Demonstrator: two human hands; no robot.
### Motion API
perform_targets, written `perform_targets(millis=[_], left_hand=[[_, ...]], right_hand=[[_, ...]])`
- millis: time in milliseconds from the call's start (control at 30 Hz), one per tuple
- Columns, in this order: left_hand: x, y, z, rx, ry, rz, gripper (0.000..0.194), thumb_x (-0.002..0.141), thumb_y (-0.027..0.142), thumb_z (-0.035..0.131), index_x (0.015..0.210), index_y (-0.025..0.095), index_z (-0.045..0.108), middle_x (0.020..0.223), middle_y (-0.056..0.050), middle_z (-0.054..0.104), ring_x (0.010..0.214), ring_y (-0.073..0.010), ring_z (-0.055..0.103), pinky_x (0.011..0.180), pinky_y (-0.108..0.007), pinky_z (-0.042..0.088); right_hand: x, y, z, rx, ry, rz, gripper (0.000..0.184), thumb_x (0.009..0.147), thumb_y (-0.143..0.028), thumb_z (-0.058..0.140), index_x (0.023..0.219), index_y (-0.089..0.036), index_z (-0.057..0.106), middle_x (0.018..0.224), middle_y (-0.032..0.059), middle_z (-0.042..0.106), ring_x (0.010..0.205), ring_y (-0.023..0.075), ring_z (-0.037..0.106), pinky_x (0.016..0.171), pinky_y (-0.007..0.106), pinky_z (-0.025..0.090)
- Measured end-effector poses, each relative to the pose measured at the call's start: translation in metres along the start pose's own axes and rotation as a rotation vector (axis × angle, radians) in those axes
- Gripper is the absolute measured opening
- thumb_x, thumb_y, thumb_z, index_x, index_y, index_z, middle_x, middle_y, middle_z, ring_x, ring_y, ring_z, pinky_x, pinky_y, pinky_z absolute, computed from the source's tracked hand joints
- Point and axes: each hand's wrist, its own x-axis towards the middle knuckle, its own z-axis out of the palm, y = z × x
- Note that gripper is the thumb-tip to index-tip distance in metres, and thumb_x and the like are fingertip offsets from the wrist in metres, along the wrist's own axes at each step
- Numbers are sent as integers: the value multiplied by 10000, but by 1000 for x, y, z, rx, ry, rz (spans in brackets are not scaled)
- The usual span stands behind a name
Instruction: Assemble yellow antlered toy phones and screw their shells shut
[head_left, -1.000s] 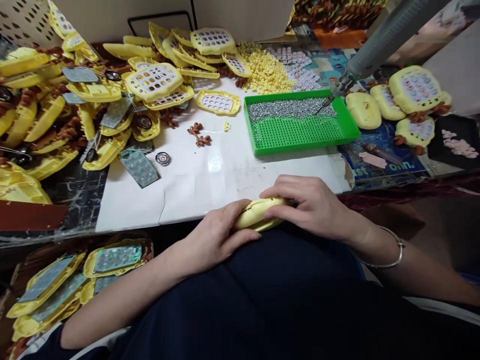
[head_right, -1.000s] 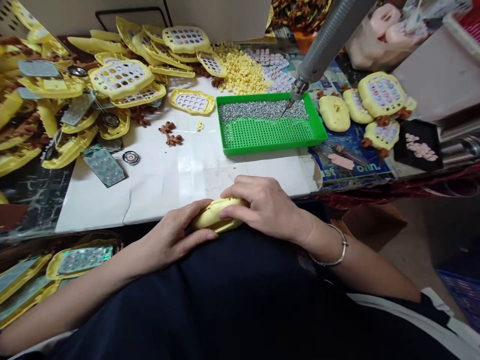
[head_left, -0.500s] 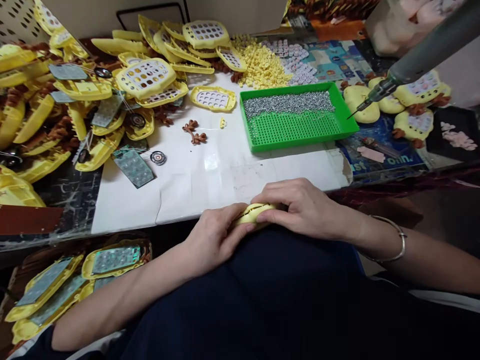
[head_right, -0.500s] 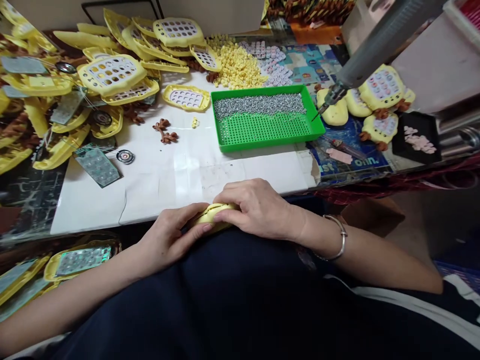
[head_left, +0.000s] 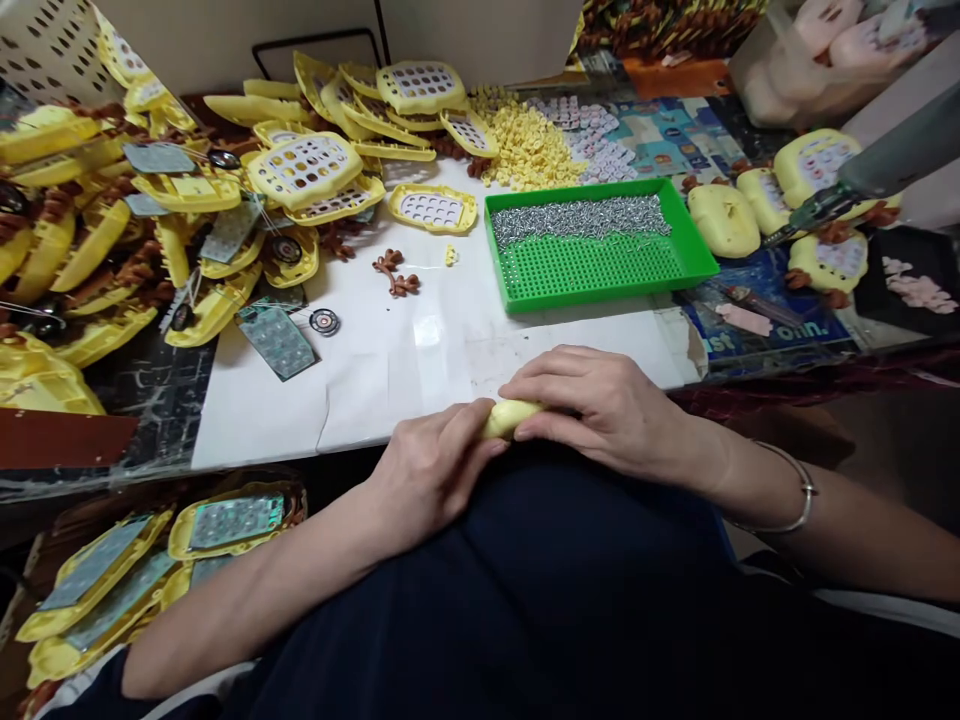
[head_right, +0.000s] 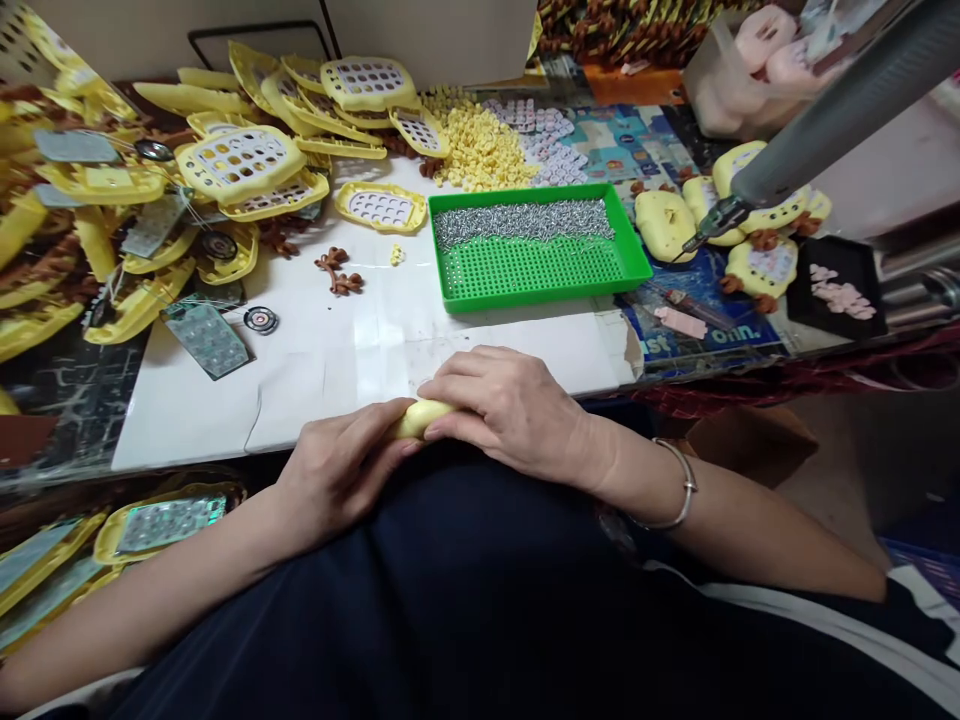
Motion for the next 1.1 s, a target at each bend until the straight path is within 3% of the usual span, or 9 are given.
perform_targets(millis=[133,233,433,667,833,967,1100], left_hand=[[3,-1,4,91,38,34,192,949,181,505,1104,68,515,827,-120,716,656,-161,675,576,-230,513],[4,-4,7,51,87,17,185,936,181,530,1088,77,545,814,-107,724,657,-161,684,585,-228,526],[4,-10,-1,-217,57,-227,261,957,303,532,1150,134,583,999,-86,752,816,-138,716,722,-208,562],[2,-12,2,-34,119,-72,213,977,225,455,1154,144,543,939,-80,738,774,-142,709,683,-215,563],[5,-10,4,59,152,-6,213,972,206,453,1163,129,509,900,-96,721,751,-152,698,657,-225,559],[8,-11,6,96,175,35,199,966,192,455,1143,118,506,886,-108,720,751,-158,697,628,-225,555],[9,-13,10,85,219,24,193,947,169,464,1125,130,528,866,-93,721,734,-147,687,636,-226,560]], right_hand=[[2,-4,4,-121,62,-50,295,963,-328,501,957,-124,714,846,82,733,774,189,662,728,321,504],[5,-2,6,-87,101,-22,299,960,-328,503,918,-125,719,815,81,726,752,176,655,708,303,507],[5,12,0,108,83,96,187,917,-304,593,960,-172,719,854,50,741,779,154,672,709,261,524],[2,17,-1,118,93,145,259,924,-365,578,1054,-191,720,945,60,747,856,172,687,761,282,541],[5,9,0,-249,87,11,364,937,-453,524,1142,-204,694,1083,88,742,1002,242,664,880,398,497],[9,1,8,-294,123,-115,323,984,-329,454,1050,-129,699,939,92,760,858,196,686,802,335,528],[13,2,8,-249,149,-102,305,978,-308,458,999,-134,708,886,93,757,796,181,692,742,304,542]])
